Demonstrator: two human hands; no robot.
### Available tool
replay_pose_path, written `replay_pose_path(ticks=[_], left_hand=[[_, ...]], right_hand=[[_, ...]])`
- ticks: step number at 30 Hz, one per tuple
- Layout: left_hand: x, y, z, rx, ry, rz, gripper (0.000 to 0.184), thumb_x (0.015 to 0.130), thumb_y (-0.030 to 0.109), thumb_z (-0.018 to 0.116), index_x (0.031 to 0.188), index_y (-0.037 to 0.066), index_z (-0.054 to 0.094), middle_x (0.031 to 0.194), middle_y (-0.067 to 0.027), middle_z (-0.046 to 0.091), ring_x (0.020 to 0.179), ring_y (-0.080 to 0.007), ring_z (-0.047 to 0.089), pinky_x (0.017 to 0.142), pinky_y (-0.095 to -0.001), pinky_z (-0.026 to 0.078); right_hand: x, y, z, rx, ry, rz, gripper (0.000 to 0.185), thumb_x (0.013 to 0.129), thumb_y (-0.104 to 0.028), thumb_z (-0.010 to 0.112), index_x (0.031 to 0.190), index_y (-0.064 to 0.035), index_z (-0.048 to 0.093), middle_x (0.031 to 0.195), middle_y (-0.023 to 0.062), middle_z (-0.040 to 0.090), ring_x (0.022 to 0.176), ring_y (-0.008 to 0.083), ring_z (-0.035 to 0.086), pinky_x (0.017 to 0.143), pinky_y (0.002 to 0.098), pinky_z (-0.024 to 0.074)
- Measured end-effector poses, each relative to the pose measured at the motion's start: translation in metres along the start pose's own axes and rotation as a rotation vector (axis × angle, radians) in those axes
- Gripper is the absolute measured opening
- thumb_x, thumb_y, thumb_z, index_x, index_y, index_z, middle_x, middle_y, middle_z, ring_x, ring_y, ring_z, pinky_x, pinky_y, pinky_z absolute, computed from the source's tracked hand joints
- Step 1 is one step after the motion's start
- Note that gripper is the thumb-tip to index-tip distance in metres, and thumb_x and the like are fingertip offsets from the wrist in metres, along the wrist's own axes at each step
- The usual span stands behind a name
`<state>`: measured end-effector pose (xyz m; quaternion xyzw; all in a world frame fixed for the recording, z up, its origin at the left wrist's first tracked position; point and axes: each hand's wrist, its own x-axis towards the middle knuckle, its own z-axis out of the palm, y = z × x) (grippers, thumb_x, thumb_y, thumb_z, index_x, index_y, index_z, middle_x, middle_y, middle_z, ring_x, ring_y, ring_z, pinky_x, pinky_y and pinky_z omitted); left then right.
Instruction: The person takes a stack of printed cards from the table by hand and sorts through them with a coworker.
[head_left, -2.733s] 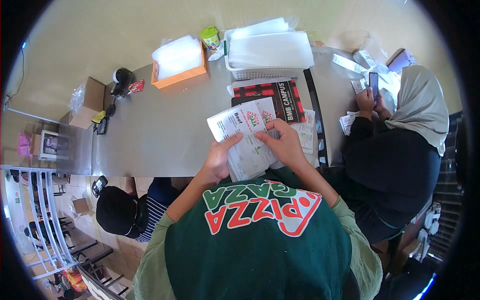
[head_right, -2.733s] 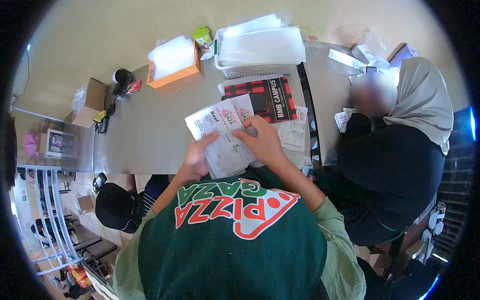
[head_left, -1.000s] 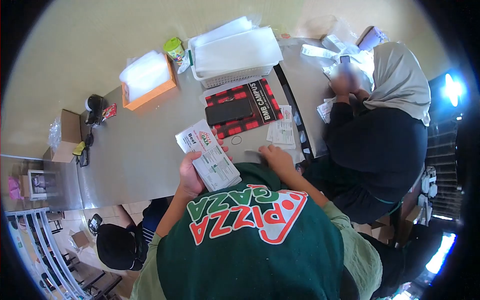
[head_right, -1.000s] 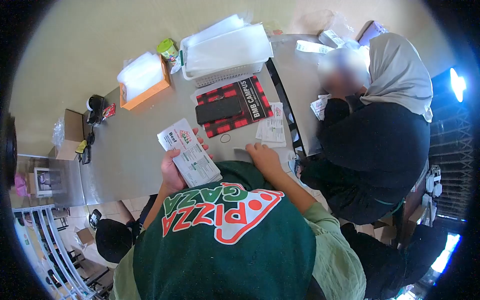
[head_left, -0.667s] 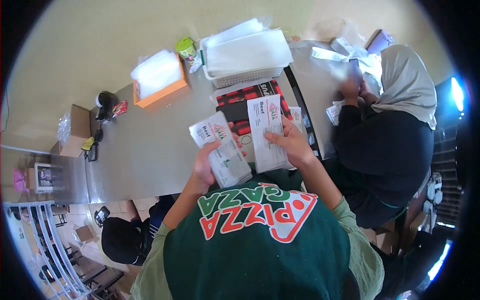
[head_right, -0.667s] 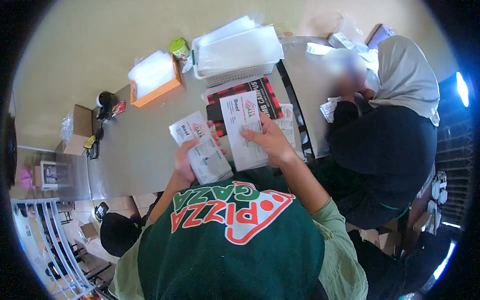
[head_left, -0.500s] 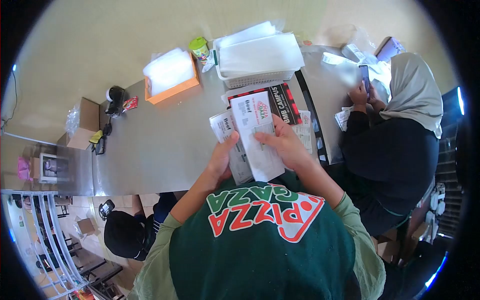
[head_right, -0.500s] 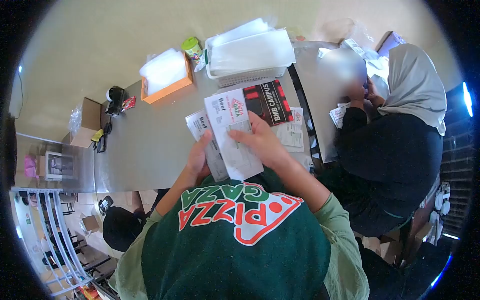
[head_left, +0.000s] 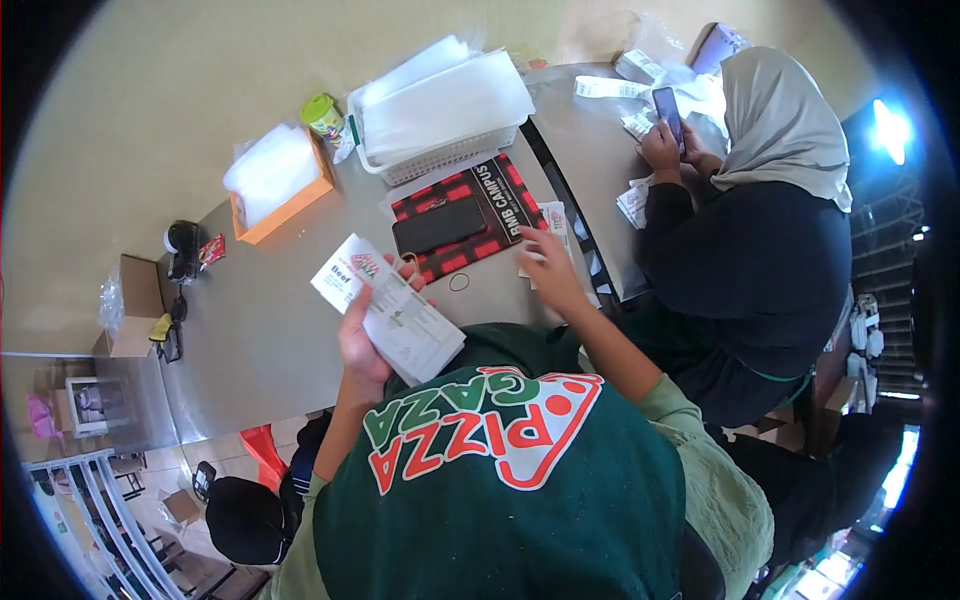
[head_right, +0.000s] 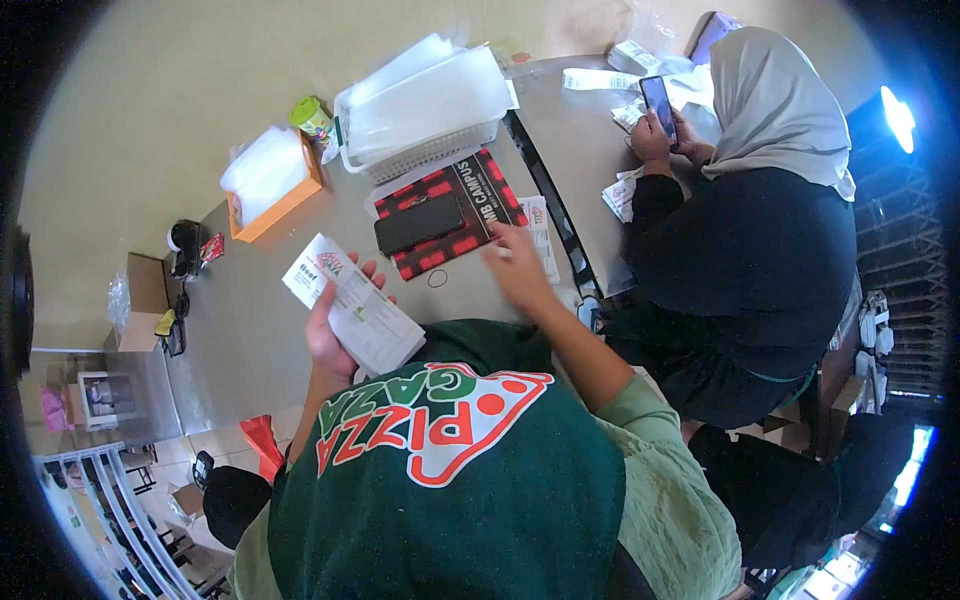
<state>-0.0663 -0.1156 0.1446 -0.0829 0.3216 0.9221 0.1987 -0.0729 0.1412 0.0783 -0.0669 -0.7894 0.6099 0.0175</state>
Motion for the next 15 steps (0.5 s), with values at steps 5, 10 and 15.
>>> replay_pose_path(ticks=[5,10,15], left_hand=[[0.0,0.003,-0.012,0.015,0.046,0.004,0.052,0.086,0.033,0.046,0.129,0.006,0.035,0.104,-0.0115,0.052,0.097,-0.0257,0.052,0.088,-0.0486,0.042],[0.007,-0.008,-0.001,-0.001,-0.017,-0.045,0.052,0.085,0.032,0.046,0.128,0.005,0.036,0.101,-0.0106,0.052,0.094,-0.0247,0.052,0.087,-0.0476,0.043],[0.004,-0.012,0.007,-0.011,0.017,-0.061,0.054,0.084,0.03,0.047,0.129,0.002,0.035,0.098,-0.0112,0.052,0.089,-0.0235,0.053,0.083,-0.0459,0.045]], right_hand=[[0.001,0.122,-0.042,0.012,0.187,0.272,0.04,0.078,-0.01,0.057,0.114,0.0055,0.048,0.103,0.0147,0.06,0.091,0.0206,0.059,0.079,0.0301,0.0455],[0.032,0.138,-0.053,-0.335,0.129,0.31,0.048,0.073,-0.027,0.063,0.107,0.0056,0.053,0.093,0.0173,0.064,0.084,0.0287,0.062,0.075,0.0365,0.0466],[0.055,0.117,-0.036,-0.417,0.208,0.442,0.056,0.07,-0.033,0.069,0.11,0.0023,0.052,0.105,0.0184,0.06,0.098,0.0304,0.058,0.084,0.0363,0.044]])
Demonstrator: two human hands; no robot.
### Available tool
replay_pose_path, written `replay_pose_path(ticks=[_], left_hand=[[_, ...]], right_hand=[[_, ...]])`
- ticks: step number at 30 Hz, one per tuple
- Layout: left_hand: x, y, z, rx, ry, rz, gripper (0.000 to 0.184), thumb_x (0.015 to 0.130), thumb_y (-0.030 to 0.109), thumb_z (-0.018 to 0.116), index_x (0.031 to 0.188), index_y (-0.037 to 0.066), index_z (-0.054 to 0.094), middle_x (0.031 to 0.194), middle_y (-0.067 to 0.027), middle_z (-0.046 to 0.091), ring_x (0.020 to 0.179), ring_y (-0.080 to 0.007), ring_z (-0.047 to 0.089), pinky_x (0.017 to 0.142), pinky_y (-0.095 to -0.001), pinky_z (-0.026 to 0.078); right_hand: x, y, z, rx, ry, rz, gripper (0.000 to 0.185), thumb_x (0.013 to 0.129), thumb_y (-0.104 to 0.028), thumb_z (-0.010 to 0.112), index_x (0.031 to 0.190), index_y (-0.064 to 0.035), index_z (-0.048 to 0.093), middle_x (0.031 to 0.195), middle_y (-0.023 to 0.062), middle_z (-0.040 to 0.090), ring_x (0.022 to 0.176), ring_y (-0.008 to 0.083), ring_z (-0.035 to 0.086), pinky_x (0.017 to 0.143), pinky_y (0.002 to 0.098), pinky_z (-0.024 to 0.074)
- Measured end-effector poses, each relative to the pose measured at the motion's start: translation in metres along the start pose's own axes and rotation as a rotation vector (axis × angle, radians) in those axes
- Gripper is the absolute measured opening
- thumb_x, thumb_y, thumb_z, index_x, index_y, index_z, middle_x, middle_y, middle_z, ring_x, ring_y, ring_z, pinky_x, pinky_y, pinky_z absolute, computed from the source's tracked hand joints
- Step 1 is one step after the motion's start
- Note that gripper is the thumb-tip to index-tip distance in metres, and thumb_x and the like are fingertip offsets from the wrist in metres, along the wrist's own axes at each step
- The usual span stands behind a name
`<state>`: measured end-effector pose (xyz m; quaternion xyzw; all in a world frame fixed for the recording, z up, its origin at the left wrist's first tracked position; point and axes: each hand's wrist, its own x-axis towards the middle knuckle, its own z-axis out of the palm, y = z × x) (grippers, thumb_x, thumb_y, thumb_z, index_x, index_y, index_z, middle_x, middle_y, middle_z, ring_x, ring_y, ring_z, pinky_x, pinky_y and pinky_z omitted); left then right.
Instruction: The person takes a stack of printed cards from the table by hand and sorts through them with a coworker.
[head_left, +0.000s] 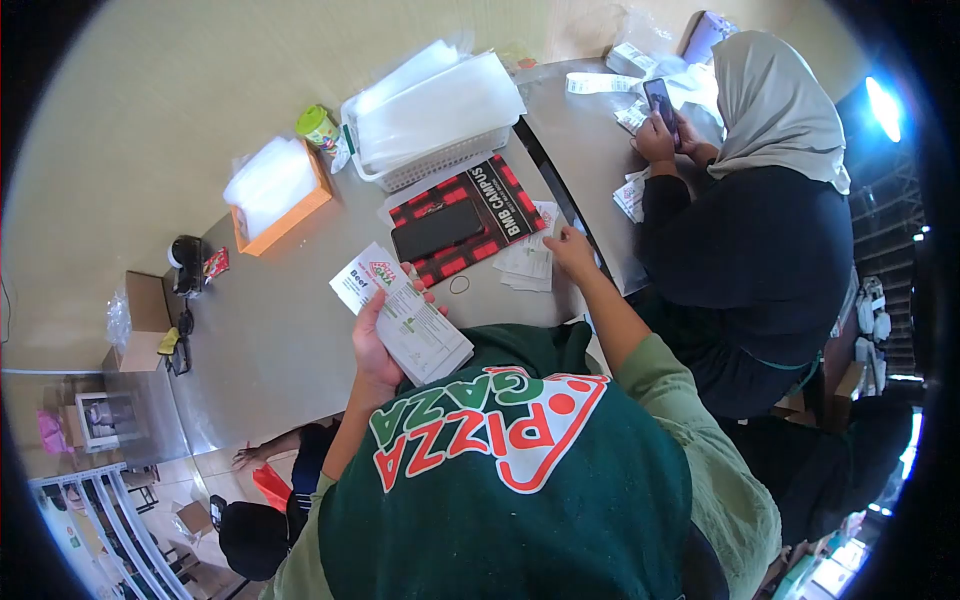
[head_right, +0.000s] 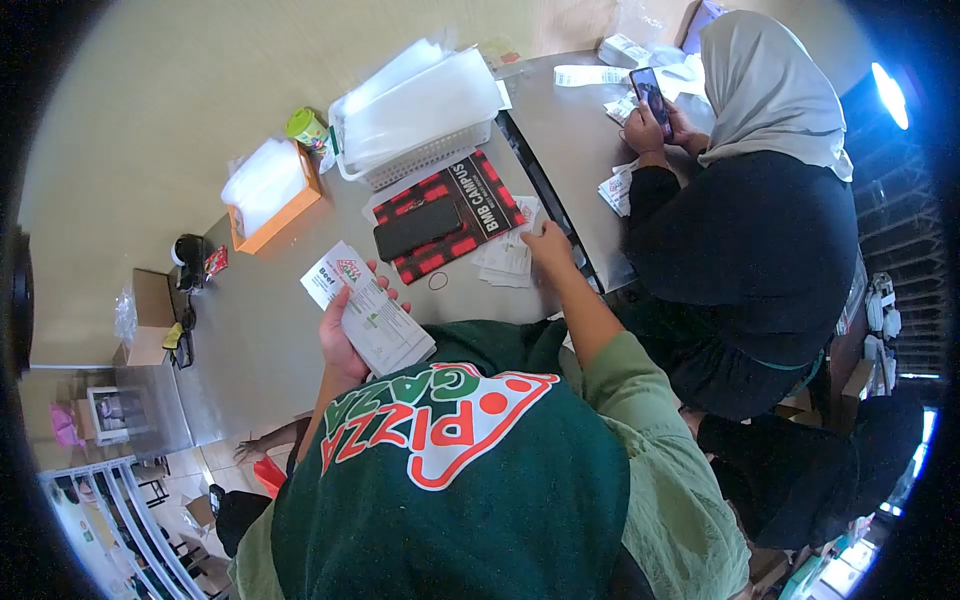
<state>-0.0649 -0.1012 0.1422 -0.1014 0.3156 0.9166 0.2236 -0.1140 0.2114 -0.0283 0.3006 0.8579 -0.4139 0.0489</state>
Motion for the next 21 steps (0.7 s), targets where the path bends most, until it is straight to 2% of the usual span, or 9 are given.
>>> replay_pose_path(ticks=[7,10,13,16,19,21], left_hand=[[-0.006,-0.002,-0.006,-0.034,0.039,-0.002,0.053,0.085,0.028,0.045,0.128,0.001,0.035,0.099,-0.0118,0.053,0.09,-0.0237,0.053,0.083,-0.0459,0.045],[-0.008,0.0,-0.01,-0.044,0.013,0.005,0.052,0.084,0.028,0.045,0.128,0.001,0.035,0.099,-0.0118,0.052,0.09,-0.0239,0.053,0.084,-0.0459,0.045],[-0.01,-0.001,-0.013,-0.042,0.05,0.003,0.052,0.084,0.028,0.045,0.127,0.001,0.035,0.099,-0.0118,0.052,0.09,-0.0242,0.053,0.084,-0.0457,0.044],[-0.011,-0.001,-0.015,-0.067,0.06,-0.004,0.052,0.084,0.028,0.045,0.128,0.001,0.035,0.098,-0.0118,0.052,0.09,-0.0242,0.053,0.084,-0.0452,0.044],[-0.01,-0.001,-0.016,-0.06,0.056,-0.005,0.052,0.084,0.028,0.045,0.128,0.001,0.035,0.098,-0.0118,0.052,0.09,-0.0238,0.052,0.084,-0.0447,0.044],[-0.01,0.0,-0.015,-0.048,0.06,-0.005,0.053,0.084,0.028,0.045,0.128,0.001,0.034,0.098,-0.0117,0.051,0.09,-0.0236,0.052,0.084,-0.0445,0.044]], right_hand=[[-0.005,-0.044,0.003,-0.27,-0.003,0.047,0.074,0.064,-0.033,0.075,0.121,-0.003,0.039,0.114,0.0161,0.054,0.106,0.0308,0.054,0.09,0.0415,0.0419],[-0.014,-0.065,0.013,-0.374,0.115,0.1,0.067,0.065,-0.028,0.075,0.117,-0.0018,0.042,0.114,0.0167,0.054,0.106,0.0304,0.054,0.089,0.0405,0.043],[-0.002,-0.068,0.018,-0.35,0.092,0.206,0.063,0.067,-0.023,0.073,0.115,0.0003,0.041,0.116,0.0198,0.052,0.107,0.0303,0.054,0.089,0.0399,0.043],[0.006,-0.061,0.015,-0.203,-0.007,0.172,0.064,0.068,-0.02,0.071,0.117,0.0017,0.038,0.118,0.0227,0.051,0.109,0.0315,0.053,0.089,0.0402,0.0427],[0.012,-0.056,0.009,-0.192,-0.03,0.132,0.073,0.066,-0.018,0.071,0.124,0.0017,0.031,0.118,0.0235,0.051,0.11,0.0332,0.052,0.09,0.0405,0.0424],[0.02,-0.045,0.013,-0.222,-0.037,0.028,0.077,0.065,-0.018,0.072,0.127,0.0007,0.029,0.117,0.0233,0.052,0.11,0.0334,0.052,0.09,0.0408,0.0424]])
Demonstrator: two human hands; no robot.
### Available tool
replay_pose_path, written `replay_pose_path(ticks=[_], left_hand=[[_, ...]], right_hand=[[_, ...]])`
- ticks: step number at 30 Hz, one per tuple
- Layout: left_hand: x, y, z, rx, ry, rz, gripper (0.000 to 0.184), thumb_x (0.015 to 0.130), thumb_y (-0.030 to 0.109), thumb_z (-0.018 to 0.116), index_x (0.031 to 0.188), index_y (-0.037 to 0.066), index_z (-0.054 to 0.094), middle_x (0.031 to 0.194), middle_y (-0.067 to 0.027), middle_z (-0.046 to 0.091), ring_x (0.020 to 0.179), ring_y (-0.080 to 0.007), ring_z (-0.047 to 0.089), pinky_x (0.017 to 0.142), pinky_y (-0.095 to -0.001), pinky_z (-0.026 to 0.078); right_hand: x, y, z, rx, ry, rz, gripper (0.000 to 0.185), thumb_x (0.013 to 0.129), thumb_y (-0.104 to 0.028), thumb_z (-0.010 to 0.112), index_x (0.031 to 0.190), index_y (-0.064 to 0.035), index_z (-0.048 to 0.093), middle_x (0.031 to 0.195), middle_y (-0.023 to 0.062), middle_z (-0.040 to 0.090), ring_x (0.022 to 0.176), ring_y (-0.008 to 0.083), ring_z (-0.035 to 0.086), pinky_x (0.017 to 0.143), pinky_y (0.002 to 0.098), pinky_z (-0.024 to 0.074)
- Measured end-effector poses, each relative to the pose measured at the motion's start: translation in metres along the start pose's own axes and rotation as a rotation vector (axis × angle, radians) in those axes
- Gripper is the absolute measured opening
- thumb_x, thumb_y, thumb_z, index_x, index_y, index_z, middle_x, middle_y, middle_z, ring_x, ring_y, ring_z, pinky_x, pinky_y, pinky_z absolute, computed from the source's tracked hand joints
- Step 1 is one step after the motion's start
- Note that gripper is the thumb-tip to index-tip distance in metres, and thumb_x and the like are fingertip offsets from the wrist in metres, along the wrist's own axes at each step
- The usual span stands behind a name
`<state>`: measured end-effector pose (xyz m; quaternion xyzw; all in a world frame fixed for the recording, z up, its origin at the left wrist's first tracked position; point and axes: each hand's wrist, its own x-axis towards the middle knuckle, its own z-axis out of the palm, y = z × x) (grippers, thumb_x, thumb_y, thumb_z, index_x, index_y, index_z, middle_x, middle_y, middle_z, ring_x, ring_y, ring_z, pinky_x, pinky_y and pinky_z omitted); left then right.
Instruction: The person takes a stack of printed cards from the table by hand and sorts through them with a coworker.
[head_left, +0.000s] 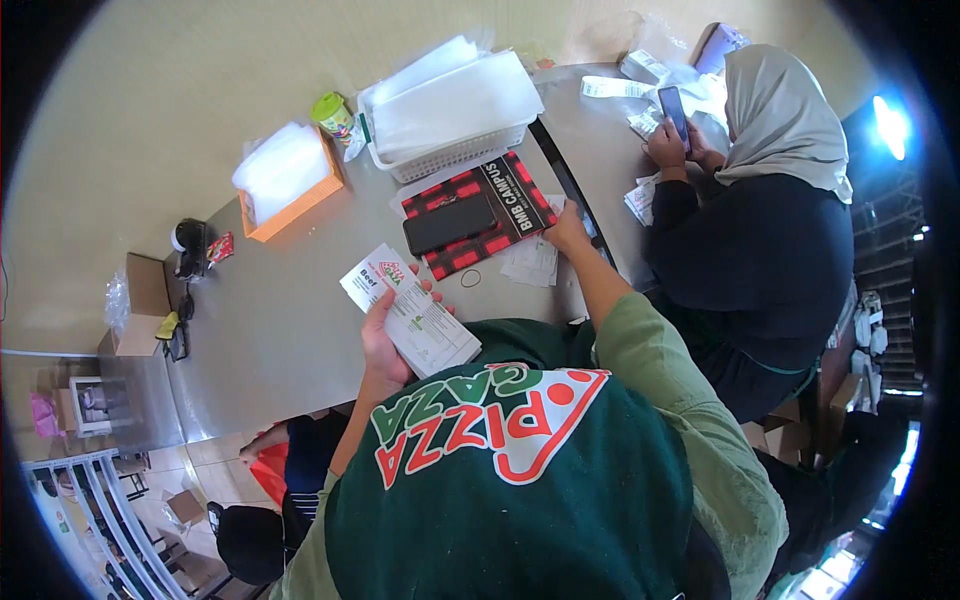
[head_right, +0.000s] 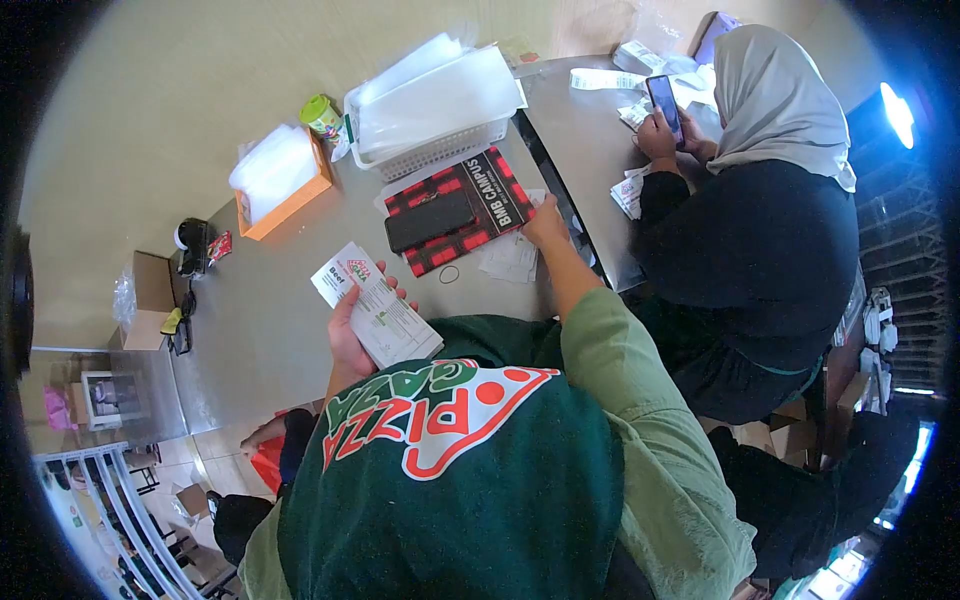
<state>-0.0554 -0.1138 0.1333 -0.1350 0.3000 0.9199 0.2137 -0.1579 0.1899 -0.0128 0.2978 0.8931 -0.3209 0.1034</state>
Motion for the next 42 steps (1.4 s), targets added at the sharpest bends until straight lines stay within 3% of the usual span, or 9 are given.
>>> replay_pose_path(ticks=[4,10,16,23,26,29,32,35,42], left_hand=[[0.002,0.001,-0.001,-0.01,-0.027,-0.02,0.052,0.084,0.027,0.046,0.127,0.001,0.034,0.097,-0.0115,0.051,0.089,-0.0234,0.052,0.084,-0.0447,0.044],[-0.001,0.002,0.005,0.04,0.046,-0.027,0.05,0.084,0.028,0.046,0.125,0.001,0.035,0.096,-0.0113,0.051,0.089,-0.0235,0.052,0.083,-0.044,0.044],[0.001,-0.001,0.01,0.046,0.044,-0.019,0.05,0.084,0.029,0.047,0.125,0.002,0.037,0.097,-0.0111,0.051,0.09,-0.0238,0.052,0.083,-0.0433,0.045],[0.006,-0.001,0.013,0.047,-0.004,-0.035,0.05,0.084,0.029,0.047,0.125,0.002,0.038,0.097,-0.0109,0.051,0.09,-0.0235,0.052,0.083,-0.0431,0.044],[0.006,-0.001,0.012,0.073,0.005,-0.035,0.049,0.084,0.028,0.047,0.124,0.003,0.038,0.097,-0.0109,0.051,0.09,-0.0234,0.052,0.083,-0.0433,0.044],[0.005,-0.003,0.011,0.081,0.012,-0.034,0.049,0.083,0.028,0.047,0.124,0.003,0.039,0.097,-0.0109,0.051,0.09,-0.0236,0.052,0.084,-0.0439,0.043],[0.003,-0.003,0.011,0.08,0.008,-0.029,0.049,0.083,0.028,0.048,0.124,0.003,0.038,0.096,-0.011,0.051,0.09,-0.0238,0.051,0.084,-0.0444,0.043],[0.002,-0.004,0.01,0.074,-0.007,-0.034,0.049,0.084,0.029,0.047,0.124,0.003,0.038,0.098,-0.0112,0.05,0.09,-0.0244,0.051,0.084,-0.0457,0.043],[0.001,-0.005,0.004,0.082,-0.015,-0.029,0.051,0.084,0.031,0.046,0.126,0.004,0.038,0.1,-0.0117,0.05,0.091,-0.0254,0.051,0.085,-0.0475,0.043]], right_hand=[[0.019,0.007,0.001,-0.102,-0.168,-0.063,0.087,0.06,-0.019,0.076,0.13,-0.0015,0.027,0.123,0.0229,0.046,0.111,0.0356,0.05,0.092,0.0406,0.0417],[0.006,-0.017,-0.02,-0.387,-0.129,-0.074,0.097,0.049,-0.024,0.085,0.127,-0.0022,0.031,0.129,0.0187,0.031,0.115,0.039,0.043,0.094,0.0404,0.042],[0.004,-0.016,-0.018,-0.339,-0.151,-0.075,0.091,0.05,-0.023,0.085,0.122,-0.0025,0.034,0.127,0.0184,0.039,0.117,0.0354,0.043,0.094,0.0399,0.0422],[0.011,-0.008,-0.017,-0.144,-0.159,-0.018,0.088,0.054,-0.018,0.083,0.123,0.0004,0.033,0.114,0.0208,0.055,0.108,0.0316,0.054,0.089,0.0399,0.045],[0.017,-0.002,-0.012,-0.114,-0.154,-0.028,0.088,0.048,-0.02,0.084,0.118,0.006,0.038,0.113,0.0261,0.054,0.105,0.0358,0.055,0.089,0.0382,0.0449],[0.02,-0.002,-0.014,-0.054,-0.255,0.004,0.083,0.048,-0.019,0.083,0.116,0.0056,0.042,0.116,0.0263,0.052,0.108,0.0356,0.052,0.09,0.038,0.0444],[0.002,-0.014,-0.017,-0.106,-0.1,0.022,0.067,0.054,-0.014,0.082,0.112,-0.0003,0.05,0.12,0.0199,0.05,0.112,0.0321,0.05,0.091,0.0378,0.0444],[-0.012,-0.026,-0.021,-0.173,0.006,-0.004,0.062,0.059,-0.013,0.079,0.112,-0.0013,0.05,0.122,0.0197,0.047,0.114,0.0326,0.047,0.091,0.0379,0.0442],[0.013,-0.011,-0.011,-0.06,-0.083,0.001,0.046,0.07,-0.017,0.069,0.11,0.001,0.052,0.116,0.0217,0.053,0.109,0.0304,0.053,0.09,0.0381,0.0444]])
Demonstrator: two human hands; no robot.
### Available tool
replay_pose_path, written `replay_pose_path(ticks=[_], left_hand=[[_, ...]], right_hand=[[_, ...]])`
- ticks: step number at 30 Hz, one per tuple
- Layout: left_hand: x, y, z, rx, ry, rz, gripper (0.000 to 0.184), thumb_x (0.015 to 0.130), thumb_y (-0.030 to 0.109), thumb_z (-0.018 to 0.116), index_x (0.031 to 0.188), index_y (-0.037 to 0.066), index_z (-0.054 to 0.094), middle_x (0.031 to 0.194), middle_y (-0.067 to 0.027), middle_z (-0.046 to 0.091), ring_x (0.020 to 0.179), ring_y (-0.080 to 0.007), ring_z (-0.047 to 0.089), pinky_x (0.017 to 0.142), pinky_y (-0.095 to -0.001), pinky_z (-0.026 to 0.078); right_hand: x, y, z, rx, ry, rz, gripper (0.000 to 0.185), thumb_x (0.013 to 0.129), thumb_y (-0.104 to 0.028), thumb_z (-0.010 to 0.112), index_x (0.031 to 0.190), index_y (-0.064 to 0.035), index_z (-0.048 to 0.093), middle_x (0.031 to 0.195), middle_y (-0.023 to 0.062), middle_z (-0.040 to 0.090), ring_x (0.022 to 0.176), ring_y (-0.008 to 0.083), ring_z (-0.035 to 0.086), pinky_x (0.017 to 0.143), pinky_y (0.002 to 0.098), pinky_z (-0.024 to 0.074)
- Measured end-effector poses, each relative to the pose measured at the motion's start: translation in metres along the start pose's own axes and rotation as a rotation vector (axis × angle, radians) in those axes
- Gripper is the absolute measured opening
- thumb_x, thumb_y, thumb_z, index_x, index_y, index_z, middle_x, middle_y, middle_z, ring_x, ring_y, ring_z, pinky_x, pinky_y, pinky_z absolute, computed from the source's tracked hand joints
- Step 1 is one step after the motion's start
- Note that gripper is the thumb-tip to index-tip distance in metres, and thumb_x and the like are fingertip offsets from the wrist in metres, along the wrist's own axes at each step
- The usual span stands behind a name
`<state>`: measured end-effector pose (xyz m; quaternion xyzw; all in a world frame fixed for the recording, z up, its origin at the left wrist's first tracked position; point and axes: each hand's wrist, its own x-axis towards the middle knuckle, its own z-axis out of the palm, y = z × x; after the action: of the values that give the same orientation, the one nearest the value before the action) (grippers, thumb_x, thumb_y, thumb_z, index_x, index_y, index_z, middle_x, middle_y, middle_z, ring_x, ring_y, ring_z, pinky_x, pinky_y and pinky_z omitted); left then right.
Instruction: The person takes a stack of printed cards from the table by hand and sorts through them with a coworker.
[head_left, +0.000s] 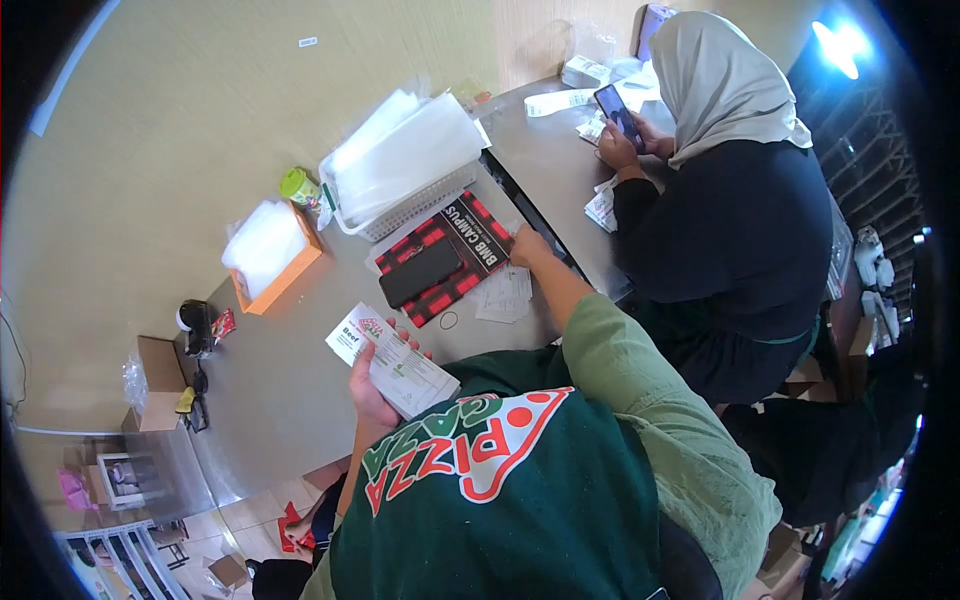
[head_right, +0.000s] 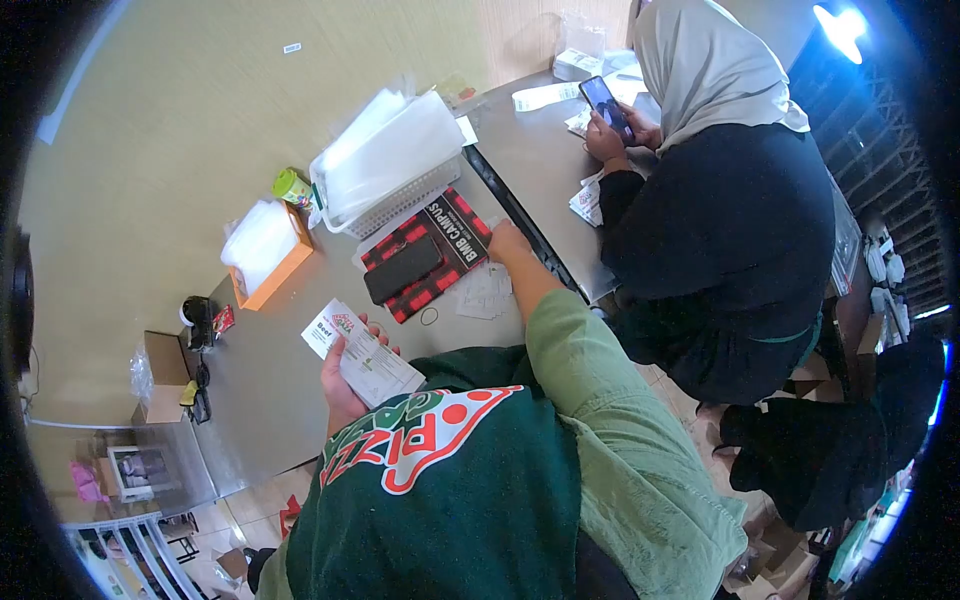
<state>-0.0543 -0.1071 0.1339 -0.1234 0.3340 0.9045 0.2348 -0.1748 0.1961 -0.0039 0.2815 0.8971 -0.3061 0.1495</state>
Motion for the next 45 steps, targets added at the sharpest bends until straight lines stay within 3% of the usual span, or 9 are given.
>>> replay_pose_path(ticks=[5,11,14,17,29,35,38,41,45], left_hand=[[-0.004,0.001,0.004,0.006,0.027,0.021,0.048,0.083,0.029,0.047,0.122,0.003,0.037,0.096,-0.0113,0.05,0.089,-0.0246,0.051,0.083,-0.0451,0.042],[-0.003,0.0,0.002,0.014,0.033,0.027,0.05,0.083,0.029,0.048,0.123,0.003,0.036,0.097,-0.0115,0.05,0.089,-0.0244,0.051,0.083,-0.0447,0.042],[-0.001,0.001,0.005,0.023,0.039,0.005,0.051,0.081,0.028,0.048,0.123,0.003,0.036,0.097,-0.0116,0.05,0.089,-0.0243,0.051,0.083,-0.0444,0.042],[0.002,0.001,0.008,0.024,0.01,-0.015,0.052,0.08,0.028,0.049,0.123,0.003,0.037,0.098,-0.0117,0.05,0.089,-0.0243,0.051,0.084,-0.0441,0.042],[0.0,0.002,0.008,0.048,-0.001,0.0,0.056,0.075,0.024,0.047,0.125,0.001,0.035,0.099,-0.013,0.049,0.091,-0.0247,0.051,0.085,-0.0436,0.042],[-0.001,0.0,0.009,0.046,0.032,-0.007,0.057,0.074,0.023,0.046,0.126,0.001,0.034,0.1,-0.0133,0.049,0.091,-0.0247,0.051,0.085,-0.0437,0.042],[0.0,0.0,0.01,0.039,0.027,-0.021,0.058,0.074,0.024,0.045,0.127,0.0,0.034,0.1,-0.0134,0.049,0.091,-0.0244,0.051,0.085,-0.0434,0.042],[0.002,-0.001,0.009,0.047,0.002,-0.022,0.059,0.075,0.024,0.045,0.127,0.0,0.034,0.1,-0.0135,0.049,0.091,-0.0243,0.051,0.085,-0.0432,0.042],[-0.001,0.001,0.017,0.06,-0.005,-0.003,0.059,0.074,0.025,0.044,0.127,0.0,0.034,0.102,-0.0141,0.05,0.092,-0.0252,0.051,0.087,-0.0431,0.042]], right_hand=[[0.009,0.016,-0.01,-0.033,-0.167,0.006,0.041,0.07,-0.022,0.067,0.1,0.0041,0.059,0.107,0.0207,0.06,0.103,0.03,0.057,0.088,0.0365,0.0449],[0.016,0.062,0.019,0.74,0.126,-0.057,0.034,0.067,-0.016,0.068,0.093,0.0036,0.06,0.091,0.0155,0.064,0.085,0.0269,0.063,0.073,0.0374,0.0503],[-0.004,0.069,0.021,1.326,0.021,0.075,0.026,0.07,-0.008,0.066,0.093,0.0032,0.058,0.084,0.013,0.063,0.074,0.0242,0.064,0.064,0.0375,0.0518],[-0.013,0.073,0.019,1.505,-0.026,0.122,0.022,0.074,-0.002,0.062,0.094,0.0026,0.056,0.084,0.013,0.063,0.069,0.0238,0.064,0.059,0.037,0.0522],[-0.021,0.083,-0.025,1.021,0.007,-0.014,0.026,0.076,-0.003,0.059,0.102,0.0025,0.06,0.087,0.0127,0.064,0.077,0.0203,0.063,0.066,0.0332,0.0499],[-0.074,0.033,-0.072,-0.089,0.272,-0.318,0.023,0.079,-0.013,0.055,0.1,-0.0031,0.054,0.088,0.0155,0.063,0.083,0.0264,0.063,0.069,0.0367,0.0496],[-0.101,0.014,-0.055,-0.314,0.379,-0.493,0.02,0.078,-0.013,0.053,0.096,-0.0059,0.051,0.086,0.0139,0.06,0.083,0.0293,0.061,0.069,0.0392,0.0495],[-0.107,0.026,-0.011,-0.469,0.337,-0.628,0.022,0.077,-0.01,0.052,0.098,-0.0072,0.049,0.085,0.0124,0.058,0.082,0.0292,0.06,0.067,0.0404,0.0497],[-0.11,0.025,-0.007,-0.384,0.23,-0.573,0.025,0.078,-0.011,0.05,0.103,-0.0085,0.044,0.082,0.0118,0.059,0.078,0.0285,0.061,0.062,0.0416,0.0493]])
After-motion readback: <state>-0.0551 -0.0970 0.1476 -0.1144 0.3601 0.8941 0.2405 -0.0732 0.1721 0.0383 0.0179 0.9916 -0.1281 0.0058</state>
